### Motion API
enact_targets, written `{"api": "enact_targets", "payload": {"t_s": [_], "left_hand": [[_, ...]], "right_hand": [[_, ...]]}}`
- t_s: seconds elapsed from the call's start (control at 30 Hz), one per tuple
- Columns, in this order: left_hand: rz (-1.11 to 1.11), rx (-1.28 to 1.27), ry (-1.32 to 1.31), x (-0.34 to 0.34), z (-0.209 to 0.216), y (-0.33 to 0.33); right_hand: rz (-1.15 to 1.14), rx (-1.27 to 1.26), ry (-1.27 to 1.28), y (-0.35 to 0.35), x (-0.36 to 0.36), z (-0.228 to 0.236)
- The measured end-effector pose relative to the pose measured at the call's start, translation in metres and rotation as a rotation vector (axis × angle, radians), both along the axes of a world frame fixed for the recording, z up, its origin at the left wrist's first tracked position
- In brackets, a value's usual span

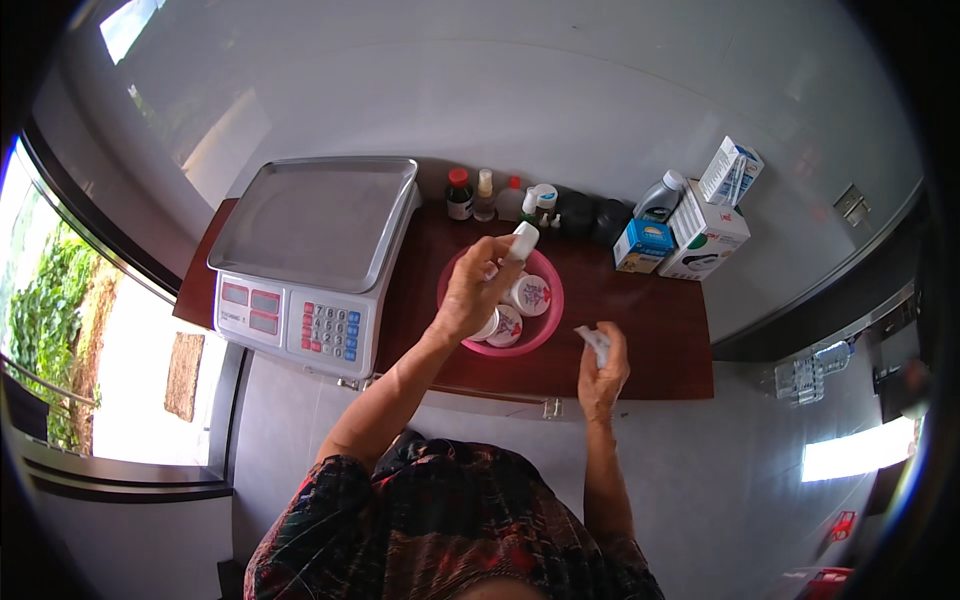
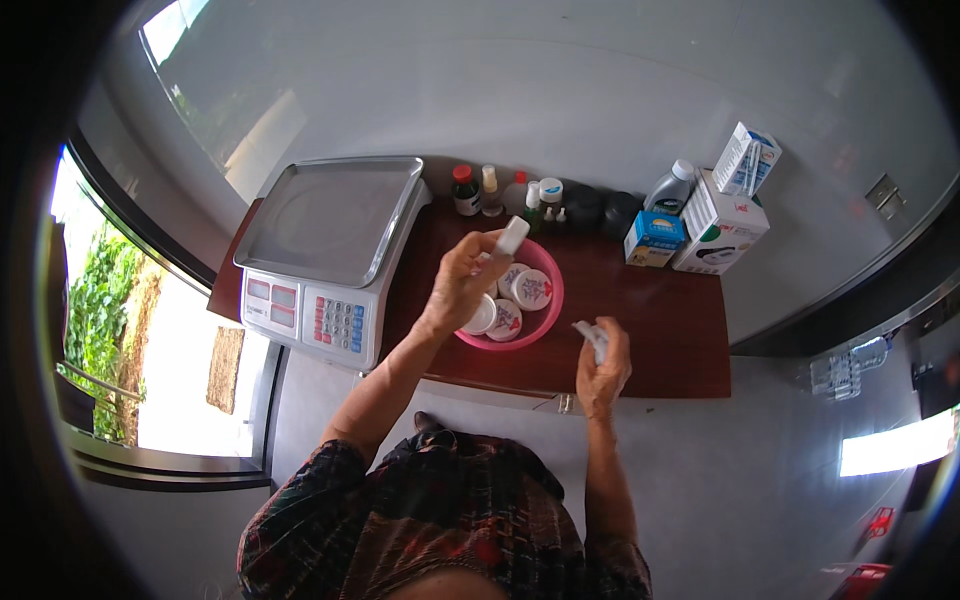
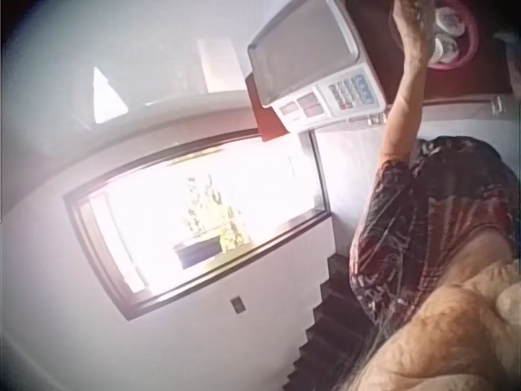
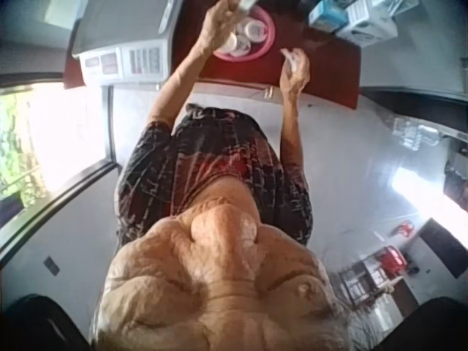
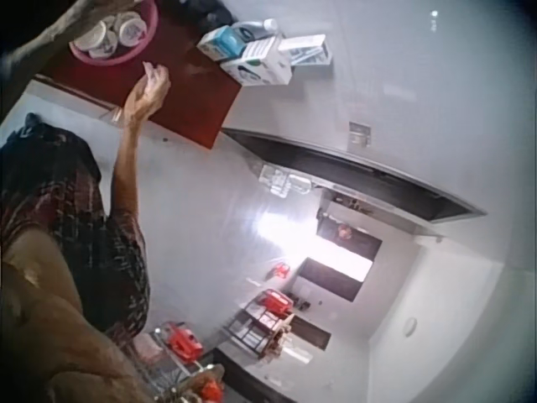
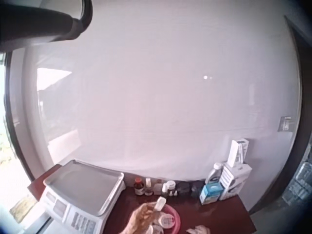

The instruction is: The person wipes several small white plastic containers with a white cloth. They pick up each container from a pink bowl, wipe it thoroughly, and place it on a digital scale. The process is repeated for multiple containers.

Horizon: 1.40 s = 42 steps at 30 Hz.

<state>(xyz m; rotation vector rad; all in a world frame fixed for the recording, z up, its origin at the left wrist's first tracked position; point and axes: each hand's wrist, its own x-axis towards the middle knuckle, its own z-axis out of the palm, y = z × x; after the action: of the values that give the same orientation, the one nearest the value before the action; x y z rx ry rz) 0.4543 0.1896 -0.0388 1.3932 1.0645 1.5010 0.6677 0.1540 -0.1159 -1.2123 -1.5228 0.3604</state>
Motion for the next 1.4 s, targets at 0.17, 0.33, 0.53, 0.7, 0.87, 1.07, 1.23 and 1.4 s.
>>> {"api": "enact_targets", "payload": {"t_s": [0.17,0.33,0.53,0.7,0.87,1.07,1.23,1.4], "left_hand": [[-0.197,-0.158,-0.577,0.001,-0.003,-0.039],[-0.359,-0.171,-0.870,0.012,-0.015,-0.068],[-0.331,-0.262,-0.859,-0.009,0.007,-0.090],[-0.385,-0.206,-0.760,-0.025,-0.002,-0.098],[-0.417,-0.205,-0.624,-0.045,-0.007,-0.100],[-0.469,-0.406,-0.809,-0.076,-0.023,-0.108],[-0.546,0.020,-0.087,-0.063,-0.006,-0.099],[-0.621,0.005,-0.138,-0.040,0.001,-0.104]], "right_hand": [[0.058,0.014,0.341,-0.013,-0.029,0.059],[0.293,0.427,-0.003,-0.024,-0.091,0.084],[0.316,0.441,-0.089,-0.010,-0.118,0.112],[0.334,0.000,0.375,0.006,-0.122,0.125],[0.297,0.252,0.267,-0.027,-0.136,0.112],[0.235,0.512,-0.310,-0.055,-0.168,0.120],[0.096,0.344,-0.087,-0.048,-0.141,0.117],[-0.085,0.154,0.379,-0.061,-0.128,0.109]]}}
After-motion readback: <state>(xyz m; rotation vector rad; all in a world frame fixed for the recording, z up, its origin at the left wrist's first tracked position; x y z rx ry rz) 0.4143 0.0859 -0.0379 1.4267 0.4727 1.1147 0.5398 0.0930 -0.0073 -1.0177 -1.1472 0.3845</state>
